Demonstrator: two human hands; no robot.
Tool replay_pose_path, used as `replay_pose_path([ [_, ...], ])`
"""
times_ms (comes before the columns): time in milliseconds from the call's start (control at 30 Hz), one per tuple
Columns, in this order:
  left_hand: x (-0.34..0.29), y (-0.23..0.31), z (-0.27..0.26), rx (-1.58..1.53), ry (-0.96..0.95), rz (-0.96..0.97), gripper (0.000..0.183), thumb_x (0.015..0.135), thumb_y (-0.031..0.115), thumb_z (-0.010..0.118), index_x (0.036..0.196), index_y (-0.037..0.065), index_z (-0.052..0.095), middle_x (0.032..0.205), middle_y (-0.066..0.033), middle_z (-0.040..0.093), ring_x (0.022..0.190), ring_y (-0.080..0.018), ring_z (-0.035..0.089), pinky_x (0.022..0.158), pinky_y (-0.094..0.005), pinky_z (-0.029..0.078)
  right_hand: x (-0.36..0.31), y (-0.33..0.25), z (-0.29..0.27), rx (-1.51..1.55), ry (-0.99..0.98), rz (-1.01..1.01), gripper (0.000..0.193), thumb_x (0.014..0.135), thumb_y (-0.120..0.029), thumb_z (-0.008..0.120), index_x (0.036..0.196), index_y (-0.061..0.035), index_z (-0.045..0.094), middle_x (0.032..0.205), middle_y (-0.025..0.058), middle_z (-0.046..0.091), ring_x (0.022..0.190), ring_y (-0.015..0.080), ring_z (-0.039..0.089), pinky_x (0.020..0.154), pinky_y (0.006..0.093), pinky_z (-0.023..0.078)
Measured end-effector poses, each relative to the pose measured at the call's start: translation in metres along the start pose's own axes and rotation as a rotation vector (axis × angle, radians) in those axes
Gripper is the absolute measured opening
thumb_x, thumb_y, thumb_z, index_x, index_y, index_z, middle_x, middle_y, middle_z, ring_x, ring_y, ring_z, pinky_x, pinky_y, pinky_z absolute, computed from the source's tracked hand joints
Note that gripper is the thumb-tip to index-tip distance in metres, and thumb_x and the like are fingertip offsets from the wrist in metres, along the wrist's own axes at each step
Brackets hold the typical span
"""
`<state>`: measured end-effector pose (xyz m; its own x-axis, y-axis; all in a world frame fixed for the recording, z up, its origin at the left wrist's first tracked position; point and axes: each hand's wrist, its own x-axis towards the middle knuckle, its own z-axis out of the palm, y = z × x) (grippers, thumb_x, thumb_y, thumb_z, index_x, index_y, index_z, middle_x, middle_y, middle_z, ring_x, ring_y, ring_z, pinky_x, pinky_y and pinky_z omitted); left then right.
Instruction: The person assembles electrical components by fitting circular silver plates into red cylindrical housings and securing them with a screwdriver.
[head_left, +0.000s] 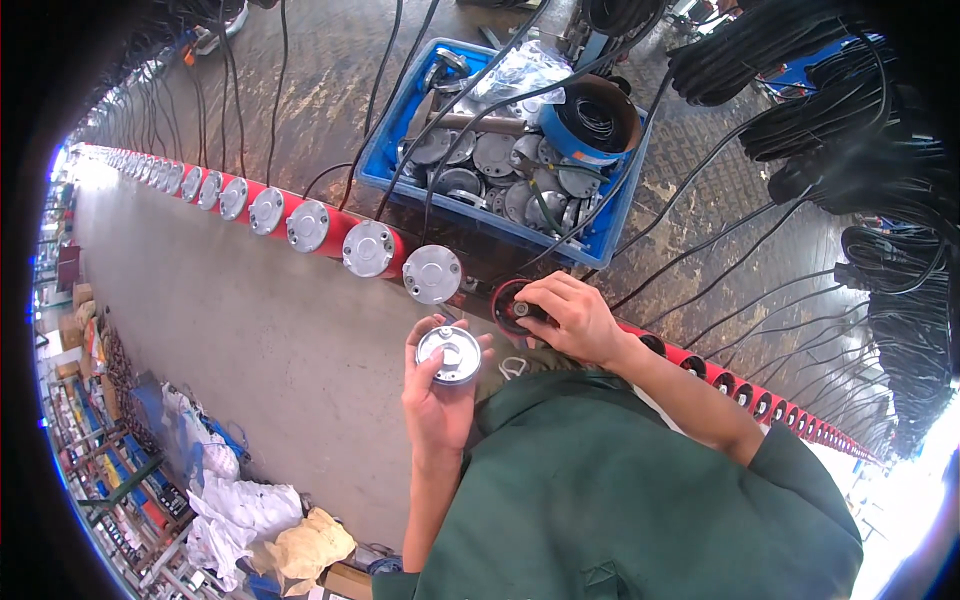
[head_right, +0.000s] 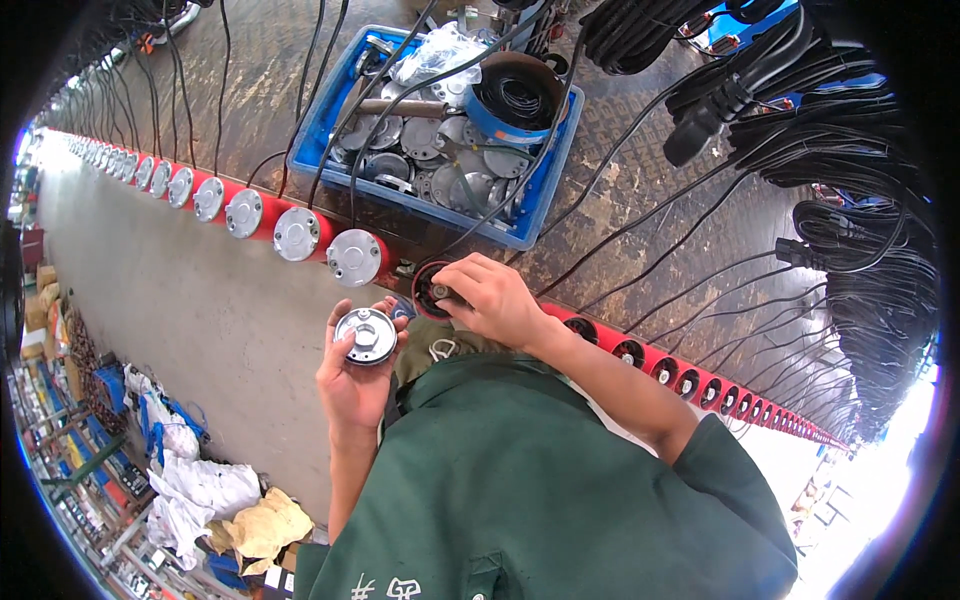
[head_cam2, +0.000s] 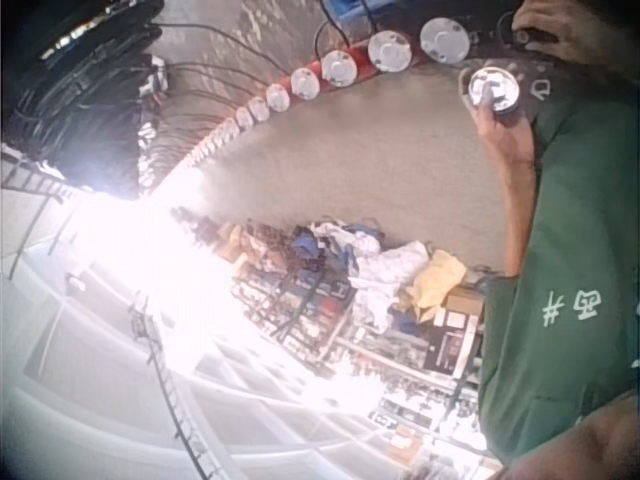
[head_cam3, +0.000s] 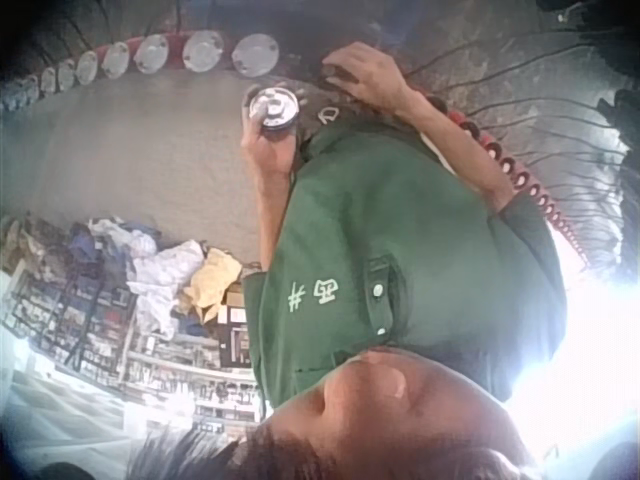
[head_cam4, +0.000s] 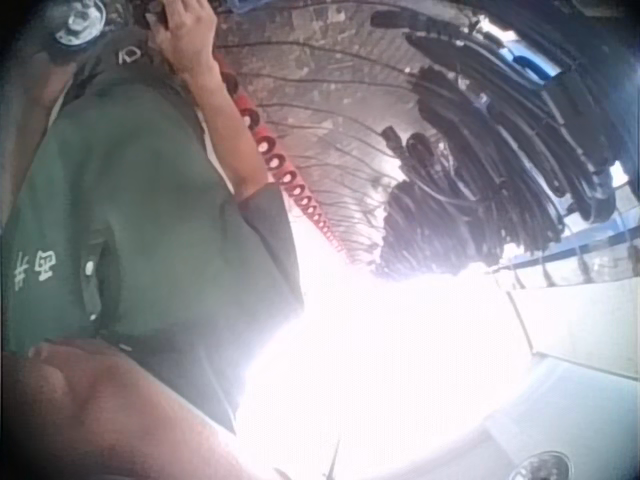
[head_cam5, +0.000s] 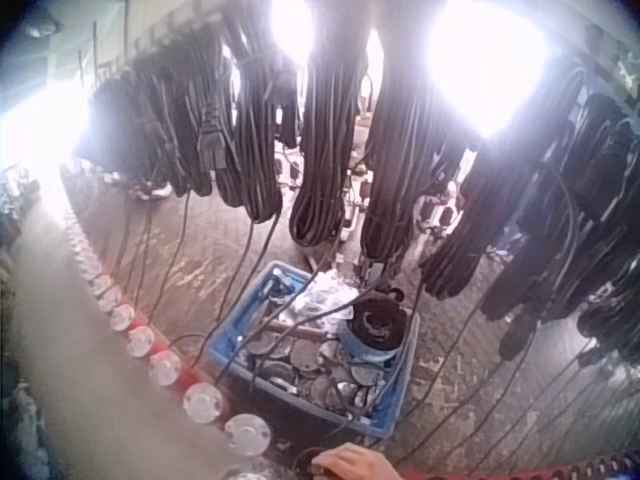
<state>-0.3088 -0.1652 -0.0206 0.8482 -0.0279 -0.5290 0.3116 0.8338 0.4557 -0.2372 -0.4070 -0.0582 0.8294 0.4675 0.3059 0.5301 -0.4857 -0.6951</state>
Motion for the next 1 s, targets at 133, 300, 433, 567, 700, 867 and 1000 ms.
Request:
replay_pose_path([
  [133, 0.001, -0.002, -0.003, -0.001, 0.001, -0.005, 0.048, 0.103, 0.009, 0.054, 0.15, 0.012, 0.048, 0.145, -0.0337, 0.059, 0.124, -0.0501, 0.067, 0.105, -0.0565, 0.059, 0.001, 0.001, -0.002, 0.0, -0.021, -0.015, 0.038, 0.081, -0.008, 0.085, 0.116, -0.005, 0.069, 0.112, 0.011, 0.074, 0.101, 0.033, 0.071, 0.087, 0.0422, 0.06],
  [300, 0.0, -0.003, 0.0, -0.009, 0.015, -0.008, 0.048, 0.102, 0.01, 0.054, 0.15, 0.012, 0.048, 0.145, -0.0322, 0.06, 0.124, -0.0509, 0.067, 0.104, -0.0563, 0.06, 0.002, 0.001, -0.004, 0.0, -0.033, -0.016, 0.039, 0.08, -0.008, 0.085, 0.115, -0.0045, 0.069, 0.112, 0.0112, 0.074, 0.102, 0.0332, 0.071, 0.088, 0.0421, 0.061],
  [433, 0.0, -0.002, 0.003, -0.011, 0.02, -0.014, 0.048, 0.103, 0.011, 0.055, 0.15, 0.012, 0.049, 0.144, -0.0308, 0.061, 0.125, -0.0506, 0.067, 0.103, -0.0556, 0.06, 0.002, 0.001, -0.003, 0.0, -0.041, -0.021, 0.04, 0.08, -0.008, 0.085, 0.116, -0.0047, 0.068, 0.112, 0.011, 0.074, 0.102, 0.0333, 0.071, 0.088, 0.0419, 0.061],
  [567, 0.001, -0.002, 0.005, 0.0, 0.009, -0.019, 0.048, 0.103, 0.012, 0.055, 0.15, 0.012, 0.049, 0.143, -0.03, 0.062, 0.126, -0.0503, 0.066, 0.103, -0.0552, 0.06, 0.002, 0.004, -0.003, 0.005, -0.049, -0.03, 0.042, 0.08, -0.009, 0.086, 0.118, -0.0049, 0.067, 0.113, 0.011, 0.074, 0.103, 0.0335, 0.071, 0.089, 0.0421, 0.061],
  [700, 0.001, -0.002, 0.009, 0.016, -0.002, -0.032, 0.047, 0.104, 0.015, 0.055, 0.15, 0.012, 0.049, 0.143, -0.0294, 0.062, 0.127, -0.0498, 0.066, 0.103, -0.0553, 0.06, 0.004, -0.001, -0.009, 0.002, -0.042, -0.015, 0.047, 0.08, -0.014, 0.088, 0.12, -0.0047, 0.067, 0.114, 0.0121, 0.073, 0.104, 0.0344, 0.071, 0.09, 0.0424, 0.061],
  [867, -0.007, -0.002, 0.021, 0.032, -0.033, 0.003, 0.045, 0.11, 0.023, 0.052, 0.153, 0.011, 0.045, 0.146, -0.0267, 0.06, 0.13, -0.0453, 0.065, 0.108, -0.0523, 0.056, 0.005, -0.032, -0.022, 0.037, 0.032, 0.084, 0.056, 0.077, -0.023, 0.093, 0.123, -0.0048, 0.068, 0.115, 0.0142, 0.072, 0.105, 0.0355, 0.071, 0.09, 0.0439, 0.061],
  [1000, -0.017, -0.016, 0.028, 0.092, -0.057, 0.032, 0.047, 0.114, 0.028, 0.048, 0.156, 0.01, 0.037, 0.146, -0.0224, 0.058, 0.134, -0.0352, 0.061, 0.112, -0.0454, 0.05, 0.002, -0.069, -0.021, -0.005, -0.069, -0.109, 0.053, 0.079, -0.034, 0.092, 0.118, -0.0065, 0.07, 0.11, 0.0087, 0.07, 0.093, 0.0282, 0.07, 0.079, 0.0402, 0.059],
])
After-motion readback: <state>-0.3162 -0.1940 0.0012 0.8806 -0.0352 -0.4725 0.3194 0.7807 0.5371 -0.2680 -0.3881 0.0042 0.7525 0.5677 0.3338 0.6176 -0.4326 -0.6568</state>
